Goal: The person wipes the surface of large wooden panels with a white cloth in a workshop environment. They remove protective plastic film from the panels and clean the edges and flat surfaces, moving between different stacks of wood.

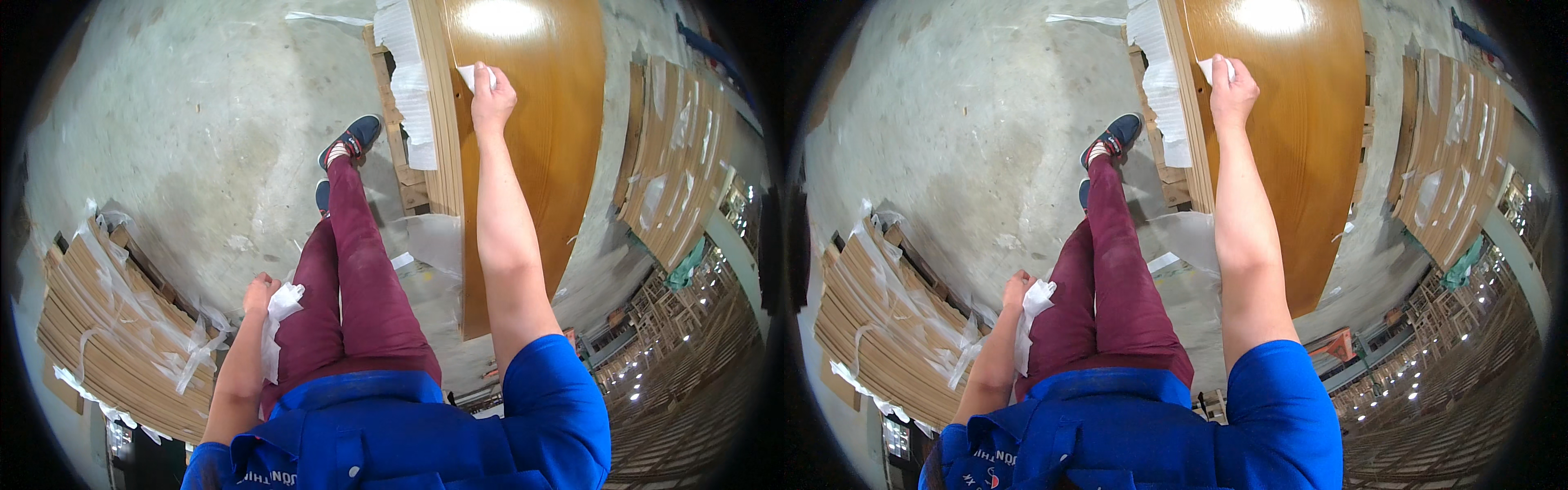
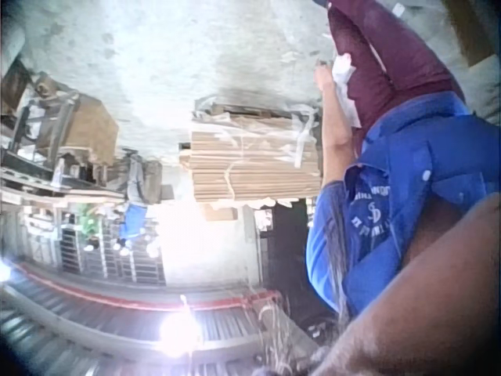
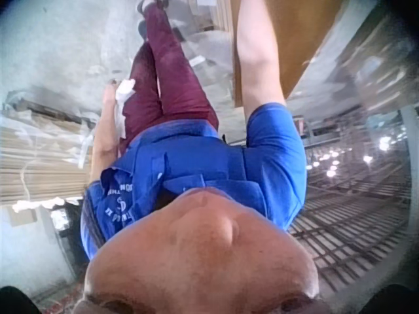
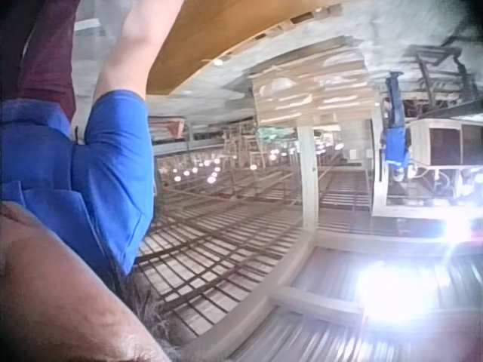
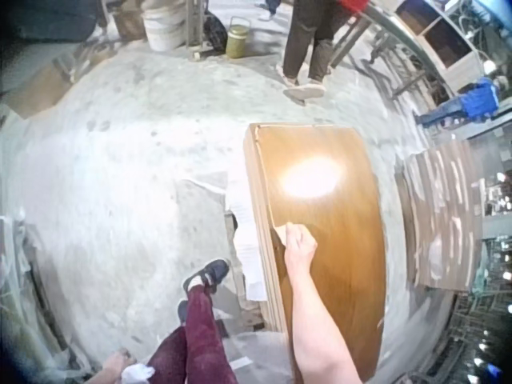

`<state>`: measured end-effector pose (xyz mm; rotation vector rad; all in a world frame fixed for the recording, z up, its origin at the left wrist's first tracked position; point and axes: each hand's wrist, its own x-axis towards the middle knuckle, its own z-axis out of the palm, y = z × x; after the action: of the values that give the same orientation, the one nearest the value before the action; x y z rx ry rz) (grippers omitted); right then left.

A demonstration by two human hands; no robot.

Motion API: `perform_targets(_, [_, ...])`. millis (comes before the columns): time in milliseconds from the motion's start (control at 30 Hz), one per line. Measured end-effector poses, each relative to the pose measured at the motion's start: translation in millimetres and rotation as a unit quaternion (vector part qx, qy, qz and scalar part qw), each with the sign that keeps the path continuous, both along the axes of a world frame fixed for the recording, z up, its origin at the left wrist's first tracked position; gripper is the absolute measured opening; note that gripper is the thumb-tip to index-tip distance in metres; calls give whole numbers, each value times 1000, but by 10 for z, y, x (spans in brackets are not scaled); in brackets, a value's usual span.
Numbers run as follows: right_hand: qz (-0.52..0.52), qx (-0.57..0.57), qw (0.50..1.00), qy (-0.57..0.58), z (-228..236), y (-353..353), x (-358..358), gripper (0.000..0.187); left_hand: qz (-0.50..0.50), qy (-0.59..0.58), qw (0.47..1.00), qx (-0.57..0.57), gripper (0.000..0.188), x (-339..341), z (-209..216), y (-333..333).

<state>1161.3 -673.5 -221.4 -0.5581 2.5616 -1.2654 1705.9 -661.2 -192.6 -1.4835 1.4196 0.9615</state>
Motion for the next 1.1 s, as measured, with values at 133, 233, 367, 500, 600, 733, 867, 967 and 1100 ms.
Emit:
perform_targets(133, [-5, -8, 1000, 7, 0, 372, 152, 30, -32, -45, 998, 4, 39, 151, 77, 84])
perform_targets(233, [7, -3, 1000, 20, 12, 447, 229, 31, -71, -43, 996, 16, 38, 394, 131, 187])
perform_targets(367, [4, -14, 999, 51, -81, 522, 124, 33, -84, -53, 995, 17, 36, 590, 95, 293])
perform_targets(500, [21, -8, 999, 48, -126, 512, 163, 34, -85, -60, 994, 37, 33, 759, 114, 471])
perform_targets(600, [58, -42, 994, 81, -114, 532, 157, 28, -97, -56, 993, 36, 32, 838, 64, 587])
perform_targets(733, [67, -104, 990, 73, -93, 617, 173, 26, -104, -33, 994, 30, 30, 844, 4, 689])
perform_targets(867, [59, -63, 995, 39, -69, 931, 282, 24, -98, -6, 995, 33, 31, 911, -23, 778])
perform_targets(967, [39, -26, 999, 10, -35, 1272, 405, 26, -109, 1, 994, 25, 33, 909, -52, 874])
perform_targets(1100, [12, 9, 1000, 3, 0, 1707, 640, 34, -112, -11, 993, 17, 32, 891, -32, 1096])
